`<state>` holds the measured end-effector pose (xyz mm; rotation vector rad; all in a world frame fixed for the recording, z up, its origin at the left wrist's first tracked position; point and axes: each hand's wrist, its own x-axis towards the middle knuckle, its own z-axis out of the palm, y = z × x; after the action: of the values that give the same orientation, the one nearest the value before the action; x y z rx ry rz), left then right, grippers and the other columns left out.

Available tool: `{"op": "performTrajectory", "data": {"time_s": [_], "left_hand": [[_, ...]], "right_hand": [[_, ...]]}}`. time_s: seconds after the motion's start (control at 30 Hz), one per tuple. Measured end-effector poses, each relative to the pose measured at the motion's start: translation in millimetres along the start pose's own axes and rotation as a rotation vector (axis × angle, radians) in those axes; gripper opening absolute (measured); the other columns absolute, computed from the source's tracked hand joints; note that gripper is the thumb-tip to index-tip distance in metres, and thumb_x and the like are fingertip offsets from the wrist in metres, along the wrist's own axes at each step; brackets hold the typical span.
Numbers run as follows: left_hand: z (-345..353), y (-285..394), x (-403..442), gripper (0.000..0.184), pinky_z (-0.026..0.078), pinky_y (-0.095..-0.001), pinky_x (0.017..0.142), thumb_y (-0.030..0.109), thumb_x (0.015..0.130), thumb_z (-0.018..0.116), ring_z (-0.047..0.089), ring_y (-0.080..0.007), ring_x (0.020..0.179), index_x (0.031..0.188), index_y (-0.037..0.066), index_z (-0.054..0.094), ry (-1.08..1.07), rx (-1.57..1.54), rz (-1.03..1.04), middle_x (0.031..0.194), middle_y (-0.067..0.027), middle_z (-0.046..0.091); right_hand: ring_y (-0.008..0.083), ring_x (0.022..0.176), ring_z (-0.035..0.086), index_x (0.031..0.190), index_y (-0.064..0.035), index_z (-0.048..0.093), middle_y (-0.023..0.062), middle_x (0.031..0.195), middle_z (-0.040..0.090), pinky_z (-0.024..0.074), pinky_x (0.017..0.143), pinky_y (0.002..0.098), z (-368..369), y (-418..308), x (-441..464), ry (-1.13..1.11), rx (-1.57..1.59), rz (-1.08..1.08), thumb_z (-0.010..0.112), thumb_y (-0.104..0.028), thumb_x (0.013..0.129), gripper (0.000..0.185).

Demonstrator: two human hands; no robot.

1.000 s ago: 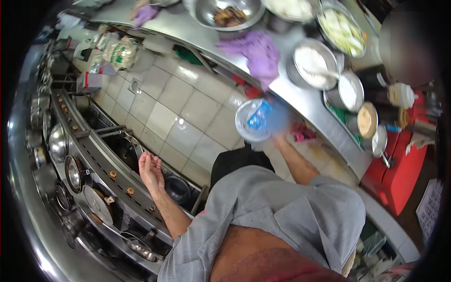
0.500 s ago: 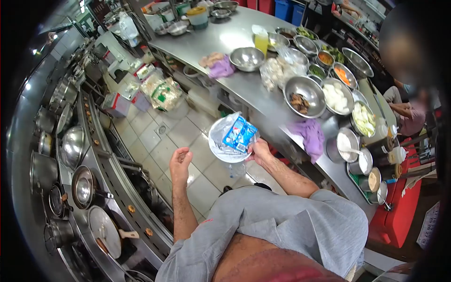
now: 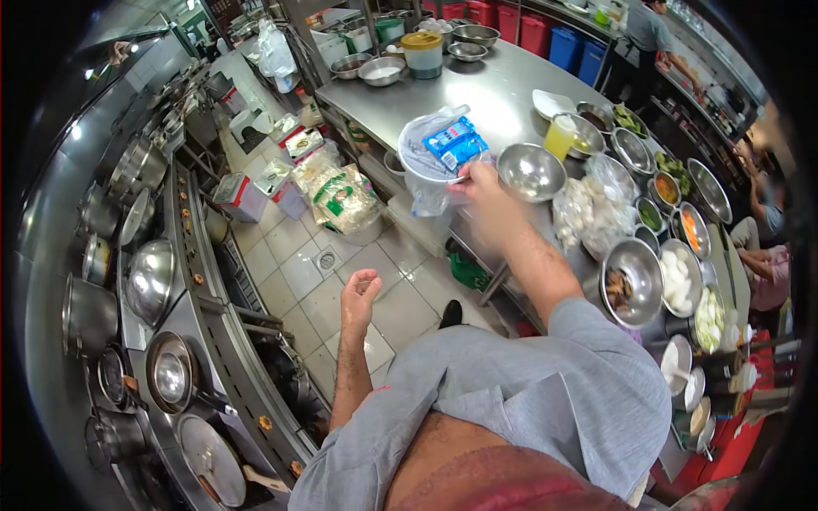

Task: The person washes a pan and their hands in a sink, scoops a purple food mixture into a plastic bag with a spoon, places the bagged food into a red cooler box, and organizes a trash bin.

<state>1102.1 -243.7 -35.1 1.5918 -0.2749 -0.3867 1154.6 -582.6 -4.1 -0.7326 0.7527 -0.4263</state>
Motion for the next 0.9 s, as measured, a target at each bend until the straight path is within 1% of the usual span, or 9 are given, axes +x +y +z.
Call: {"op": "performTrajectory", "data": {"time_s": [0.17, 0.23, 0.43, 0.57, 0.6, 0.63, 0.7, 0.83, 0.9], "left_hand": [[2.0, 1.3, 83.7, 0.026, 0.042, -0.0231, 0.066, 0.014, 0.079, 0.063, 0.051, -0.0089, 0.072, 0.100, 0.002, 0.056, 0.023, 0.057, -0.047, 0.082, -0.0006, 0.055], [10.5, 3.9, 122.5, 0.026, 0.043, -0.0235, 0.067, 0.014, 0.079, 0.063, 0.051, -0.0094, 0.073, 0.100, 0.002, 0.056, 0.008, 0.087, -0.050, 0.082, -0.0007, 0.056], [57.7, 12.7, 231.6, 0.025, 0.044, -0.0240, 0.070, 0.014, 0.080, 0.062, 0.054, -0.0106, 0.077, 0.100, 0.001, 0.057, -0.155, 0.139, 0.094, 0.084, -0.0020, 0.056], [86.8, 30.3, 314.1, 0.020, 0.044, -0.0256, 0.067, 0.015, 0.077, 0.063, 0.053, -0.0124, 0.073, 0.092, 0.002, 0.061, -0.306, 0.267, 0.269, 0.091, -0.0065, 0.054], [90.8, 40.6, 332.4, 0.020, 0.044, -0.0256, 0.067, 0.015, 0.077, 0.063, 0.053, -0.0124, 0.073, 0.092, 0.002, 0.061, -0.336, 0.268, 0.257, 0.091, -0.0065, 0.054], [96.7, 53.6, 350.9, 0.018, 0.044, -0.0260, 0.066, 0.015, 0.076, 0.064, 0.053, -0.0135, 0.072, 0.091, 0.003, 0.062, -0.337, 0.322, 0.320, 0.090, -0.0071, 0.054], [108.2, 65.5, 394.3, 0.018, 0.044, -0.0271, 0.065, 0.016, 0.075, 0.065, 0.053, -0.0162, 0.070, 0.089, 0.005, 0.064, -0.381, 0.409, 0.486, 0.088, -0.0080, 0.054], [137.1, 90.1, 443.2, 0.023, 0.044, -0.0277, 0.066, 0.021, 0.074, 0.068, 0.053, -0.0173, 0.072, 0.088, 0.004, 0.063, -0.618, 0.360, 0.589, 0.087, -0.0083, 0.054], [147.5, 85.7, 445.5, 0.027, 0.044, -0.0276, 0.065, 0.023, 0.072, 0.070, 0.052, -0.0174, 0.073, 0.089, 0.004, 0.062, -0.732, 0.370, 0.643, 0.087, -0.0081, 0.055]], "right_hand": [[0.0377, 0.065, 0.059, 0.087, 0.0088, 0.048, 0.0209, 0.085, 0.052, 0.0538, 0.049, 0.0556, 37.1, -26.2, 106.2, 0.177, 0.051, -0.019, 0.046, 0.009, 0.065, 0.022], [0.0346, 0.071, 0.055, 0.087, 0.0082, 0.048, 0.0193, 0.084, 0.048, 0.0523, 0.060, 0.0604, 43.9, -31.1, 134.2, 0.270, 0.029, -0.064, 0.045, 0.012, 0.063, 0.024], [0.0363, 0.080, 0.055, 0.097, 0.0087, 0.045, 0.0201, 0.092, 0.047, 0.0539, 0.059, 0.0572, 39.9, -30.8, 197.2, 0.326, 0.029, -0.040, 0.044, 0.012, 0.064, 0.034], [0.0350, 0.079, 0.056, 0.098, 0.0065, 0.046, 0.0206, 0.098, 0.048, 0.0558, 0.058, 0.0488, 32.2, -33.2, 189.7, 0.210, 0.000, -0.088, 0.050, 0.006, 0.071, 0.027], [0.0293, 0.073, 0.058, 0.100, 0.0031, 0.048, 0.0186, 0.092, 0.051, 0.0544, 0.054, 0.0385, 35.0, -43.6, 169.0, 0.225, -0.051, -0.071, 0.059, -0.005, 0.075, 0.029], [0.0293, 0.073, 0.058, 0.100, 0.0031, 0.048, 0.0186, 0.092, 0.051, 0.0544, 0.054, 0.0385, 40.1, -57.0, 158.1, 0.257, -0.039, -0.074, 0.059, -0.005, 0.075, 0.029], [0.0294, 0.081, 0.061, 0.104, 0.0038, 0.047, 0.0189, 0.091, 0.056, 0.0516, 0.052, 0.0361, 45.1, -74.3, 145.7, 0.519, -0.414, -0.333, 0.066, -0.015, 0.072, 0.042], [0.0249, 0.082, 0.061, 0.102, 0.0013, 0.053, 0.0177, 0.092, 0.059, 0.0493, 0.063, 0.0343, 17.6, -86.2, 210.0, 0.700, -0.908, -0.565, 0.070, -0.027, 0.069, 0.046], [0.0252, 0.076, 0.061, 0.096, 0.0000, 0.058, 0.0158, 0.090, 0.062, 0.0476, 0.070, 0.0347, 19.4, -90.9, 219.3, 0.548, -1.058, -0.423, 0.070, -0.030, 0.069, 0.042]]}}
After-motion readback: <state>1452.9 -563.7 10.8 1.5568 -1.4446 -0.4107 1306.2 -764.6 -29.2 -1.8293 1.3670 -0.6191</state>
